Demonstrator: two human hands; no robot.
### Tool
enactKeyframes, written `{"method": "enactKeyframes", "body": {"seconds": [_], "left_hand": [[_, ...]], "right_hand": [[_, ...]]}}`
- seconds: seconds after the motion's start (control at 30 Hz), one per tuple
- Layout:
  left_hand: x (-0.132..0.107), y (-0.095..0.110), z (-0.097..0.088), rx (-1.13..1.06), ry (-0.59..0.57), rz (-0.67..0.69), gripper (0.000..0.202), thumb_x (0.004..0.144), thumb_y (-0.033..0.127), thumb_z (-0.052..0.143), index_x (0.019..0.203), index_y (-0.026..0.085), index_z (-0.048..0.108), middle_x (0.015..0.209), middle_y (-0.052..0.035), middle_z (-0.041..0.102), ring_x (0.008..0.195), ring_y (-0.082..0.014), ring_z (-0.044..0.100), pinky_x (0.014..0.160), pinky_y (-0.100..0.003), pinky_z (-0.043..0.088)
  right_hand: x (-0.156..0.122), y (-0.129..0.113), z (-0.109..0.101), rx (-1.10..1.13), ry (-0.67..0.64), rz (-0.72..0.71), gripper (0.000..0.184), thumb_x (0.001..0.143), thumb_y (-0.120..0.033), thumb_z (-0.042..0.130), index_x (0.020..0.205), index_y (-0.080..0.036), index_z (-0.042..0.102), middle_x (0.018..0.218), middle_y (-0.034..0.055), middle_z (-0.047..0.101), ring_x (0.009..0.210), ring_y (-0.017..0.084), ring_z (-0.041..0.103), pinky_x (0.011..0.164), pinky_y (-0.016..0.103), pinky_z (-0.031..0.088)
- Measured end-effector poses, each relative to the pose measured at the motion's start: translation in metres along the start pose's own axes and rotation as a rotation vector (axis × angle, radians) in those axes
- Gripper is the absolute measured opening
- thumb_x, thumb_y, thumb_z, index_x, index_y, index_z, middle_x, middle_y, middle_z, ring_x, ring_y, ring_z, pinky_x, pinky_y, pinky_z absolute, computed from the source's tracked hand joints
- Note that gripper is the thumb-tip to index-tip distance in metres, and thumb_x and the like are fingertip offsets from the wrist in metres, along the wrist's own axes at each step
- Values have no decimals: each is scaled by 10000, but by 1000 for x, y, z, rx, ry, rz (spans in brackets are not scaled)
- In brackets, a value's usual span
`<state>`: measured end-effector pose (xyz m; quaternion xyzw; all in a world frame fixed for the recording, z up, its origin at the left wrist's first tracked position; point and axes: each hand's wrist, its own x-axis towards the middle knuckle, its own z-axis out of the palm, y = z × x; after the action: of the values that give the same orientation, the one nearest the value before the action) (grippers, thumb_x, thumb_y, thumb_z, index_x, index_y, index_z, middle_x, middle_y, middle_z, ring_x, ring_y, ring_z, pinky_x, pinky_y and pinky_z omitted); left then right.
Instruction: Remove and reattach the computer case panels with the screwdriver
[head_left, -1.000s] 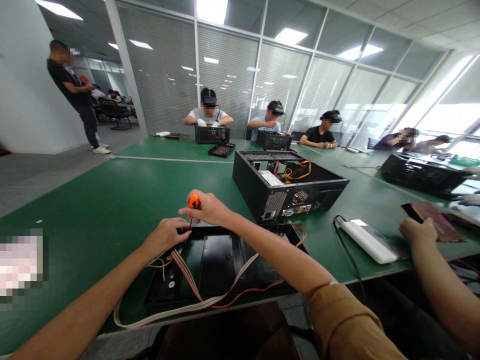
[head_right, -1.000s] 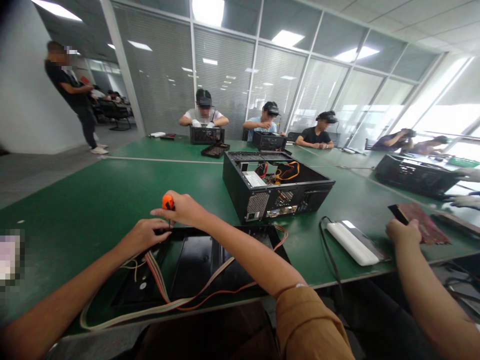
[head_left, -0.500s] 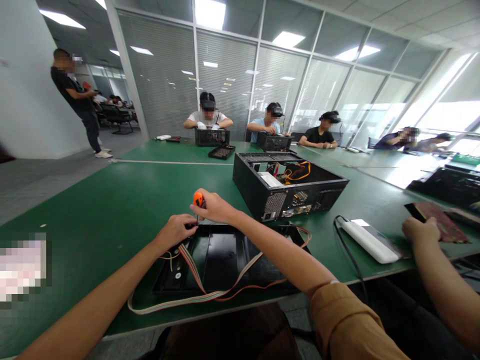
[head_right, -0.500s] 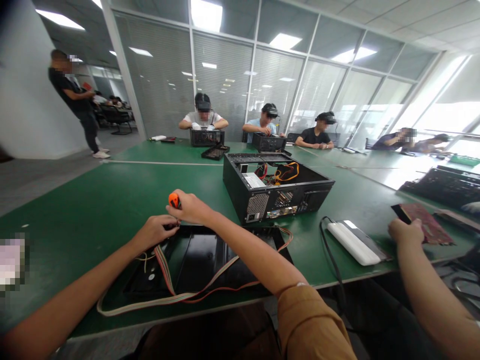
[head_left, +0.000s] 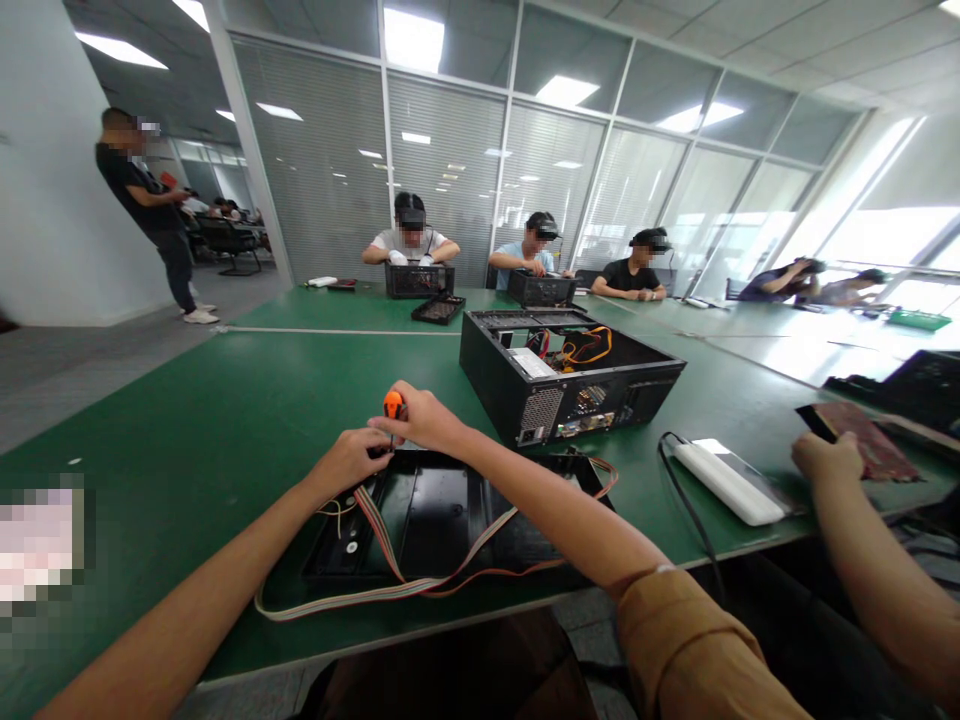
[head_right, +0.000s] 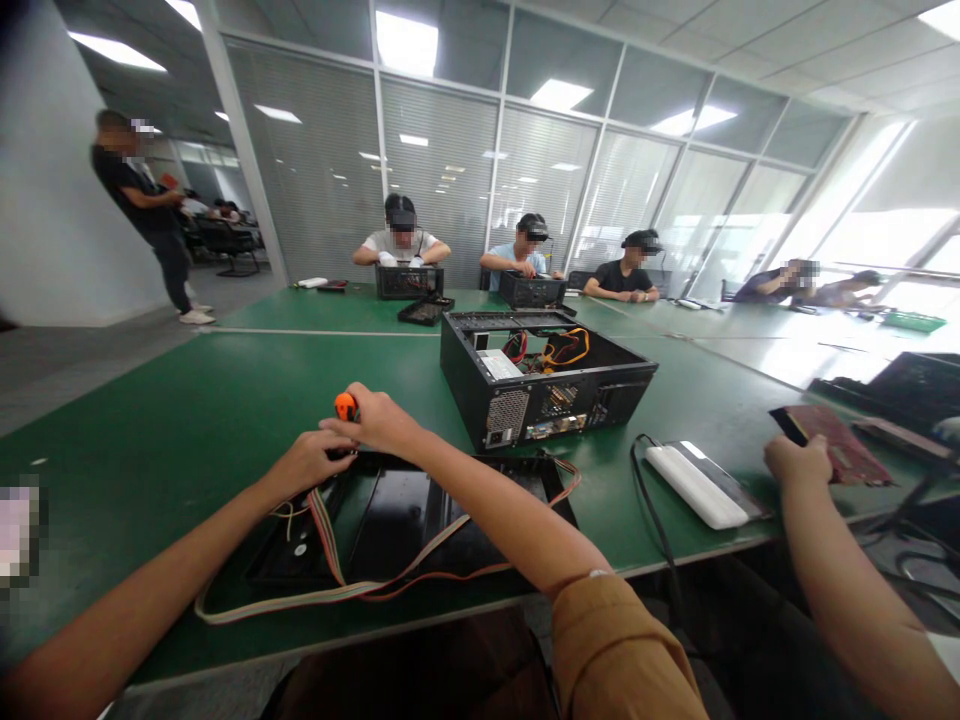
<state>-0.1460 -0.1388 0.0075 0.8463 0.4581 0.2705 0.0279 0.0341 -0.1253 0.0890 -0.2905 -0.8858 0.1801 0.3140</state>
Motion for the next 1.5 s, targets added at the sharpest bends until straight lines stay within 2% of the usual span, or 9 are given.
{"method": "enactKeyframes", "body": {"seconds": [0.17, 0.33, 0.47, 0.7, 1.0, 1.13, 1.4, 1.5], "left_hand": [[4, -1, -1, -48, 8, 7, 166, 741, 256, 518, 795, 172, 650, 790, -27, 651, 711, -130, 573, 696, -226, 415], [13, -4, -2, -54, -21, 23, 162, 741, 261, 517, 775, 171, 647, 774, -26, 641, 706, -129, 566, 690, -226, 413], [17, -8, -1, -82, -21, 27, 168, 735, 262, 522, 791, 173, 653, 788, -28, 648, 715, -129, 571, 696, -226, 417], [15, -11, 3, -111, 9, 39, 176, 735, 262, 517, 811, 182, 654, 796, -23, 660, 712, -129, 580, 717, -226, 429], [15, -13, 3, -87, 0, 36, 163, 728, 252, 526, 805, 173, 646, 760, -22, 649, 685, -125, 572, 681, -221, 421], [15, -9, 0, -100, -6, 27, 160, 731, 251, 522, 789, 173, 648, 752, -23, 644, 675, -123, 567, 652, -213, 420], [14, -6, -3, -112, -16, 38, 204, 740, 241, 505, 866, 185, 655, 829, -32, 658, 743, -135, 581, 717, -227, 433], [15, -10, -1, -84, -25, 42, 188, 739, 260, 508, 835, 186, 652, 823, -28, 651, 744, -131, 579, 716, -222, 431]], "right_hand": [[6, 6, 1, 76, -15, 12, 271, 796, -420, 513, 926, -193, 444, 618, -50, 539, 581, 105, 548, 569, 200, 372], [11, 14, -1, 106, -37, 103, 206, 795, -372, 506, 878, -191, 455, 571, -53, 542, 554, 108, 560, 559, 201, 386], [10, 17, -3, 74, -11, 76, 135, 799, -306, 486, 858, -185, 468, 630, -38, 563, 578, 102, 554, 573, 200, 382], [13, 17, -1, 25, -23, 76, 278, 742, -409, 562, 855, -181, 449, 613, -48, 539, 583, 112, 516, 569, 209, 367], [10, 13, 0, 31, -23, 62, 249, 775, -381, 552, 911, -180, 496, 689, -23, 573, 625, 111, 539, 600, 214, 389], [9, 16, -1, 68, -34, 66, 207, 811, -376, 499, 861, -175, 508, 651, -20, 589, 611, 110, 556, 601, 212, 398], [9, 17, 4, 49, -2, 164, 249, 757, -412, 555, 787, -178, 476, 590, -31, 568, 567, 107, 552, 546, 197, 385], [1, 10, -5, 17, 30, 115, 171, 777, -350, 505, 778, -180, 490, 608, -32, 567, 538, 92, 527, 536, 191, 373]]}}
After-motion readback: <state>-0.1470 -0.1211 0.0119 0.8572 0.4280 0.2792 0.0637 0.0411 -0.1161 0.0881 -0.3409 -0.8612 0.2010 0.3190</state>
